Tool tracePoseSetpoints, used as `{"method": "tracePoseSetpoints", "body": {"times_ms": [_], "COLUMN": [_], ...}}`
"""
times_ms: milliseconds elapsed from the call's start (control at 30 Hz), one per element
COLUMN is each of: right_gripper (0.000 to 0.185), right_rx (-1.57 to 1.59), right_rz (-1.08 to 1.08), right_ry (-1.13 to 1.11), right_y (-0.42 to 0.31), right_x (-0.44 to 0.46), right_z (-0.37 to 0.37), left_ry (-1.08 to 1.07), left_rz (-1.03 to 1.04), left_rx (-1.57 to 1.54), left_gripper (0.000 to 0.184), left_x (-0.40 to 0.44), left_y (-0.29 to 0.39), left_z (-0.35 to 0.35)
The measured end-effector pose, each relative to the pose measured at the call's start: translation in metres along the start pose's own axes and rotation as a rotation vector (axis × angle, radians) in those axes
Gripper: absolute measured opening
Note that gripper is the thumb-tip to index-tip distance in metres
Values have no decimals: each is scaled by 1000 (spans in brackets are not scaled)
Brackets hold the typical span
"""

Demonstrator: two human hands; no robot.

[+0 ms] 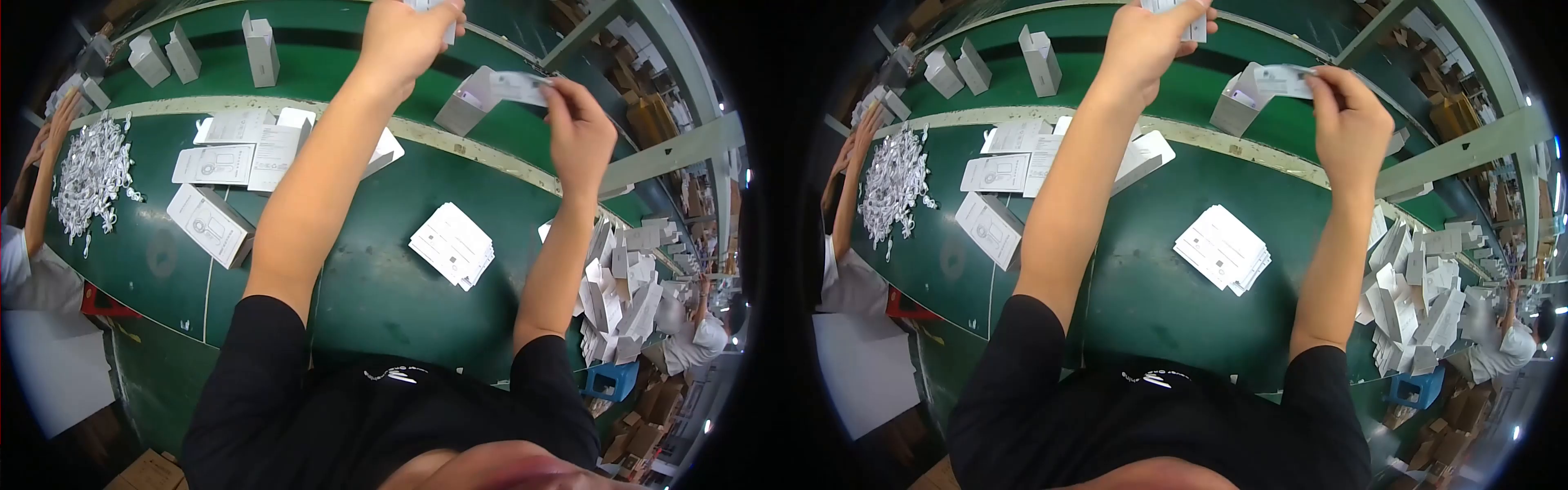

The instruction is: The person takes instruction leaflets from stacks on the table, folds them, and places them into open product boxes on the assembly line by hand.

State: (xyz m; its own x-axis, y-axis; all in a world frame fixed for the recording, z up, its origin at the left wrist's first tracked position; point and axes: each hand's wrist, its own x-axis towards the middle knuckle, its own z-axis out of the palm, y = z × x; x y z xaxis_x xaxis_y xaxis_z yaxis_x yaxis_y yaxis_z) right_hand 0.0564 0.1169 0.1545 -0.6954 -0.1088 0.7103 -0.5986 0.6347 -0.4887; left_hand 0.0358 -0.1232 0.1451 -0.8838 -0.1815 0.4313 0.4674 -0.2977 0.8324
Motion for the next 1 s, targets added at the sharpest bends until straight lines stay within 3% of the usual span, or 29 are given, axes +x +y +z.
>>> {"method": "tracePoseSetpoints", "body": {"times_ms": [100, 333, 433, 667, 767, 900, 1000], "right_gripper": [9, 13, 18, 21, 16, 18, 24], "right_rx": [-270, -491, -523, -632, -687, -719, -661], "right_rz": [-289, -398, -423, -510, -659, -643, -503], "right_ry": [-100, -356, -429, -341, -350, -480, -599], "right_y": [5, 3, -3, -26, -29, -31, -26], "right_x": [5, 23, 33, 41, 32, 22, 21], "right_z": [21, 52, 58, 59, 63, 70, 79], "left_ry": [84, 176, 105, 128, 132, 98, 66], "left_rz": [-77, -128, -70, -22, -19, -14, 4], "left_rx": [-107, -236, -243, -186, -199, -256, -286], "left_gripper": [16, 16, 16, 15, 15, 14, 13], "left_x": [2, -1, 0, -5, -4, -3, -5], "left_y": [6, 27, 27, 43, 48, 47, 52], "left_z": [-10, -15, -19, -16, -18, -21, -22]}}
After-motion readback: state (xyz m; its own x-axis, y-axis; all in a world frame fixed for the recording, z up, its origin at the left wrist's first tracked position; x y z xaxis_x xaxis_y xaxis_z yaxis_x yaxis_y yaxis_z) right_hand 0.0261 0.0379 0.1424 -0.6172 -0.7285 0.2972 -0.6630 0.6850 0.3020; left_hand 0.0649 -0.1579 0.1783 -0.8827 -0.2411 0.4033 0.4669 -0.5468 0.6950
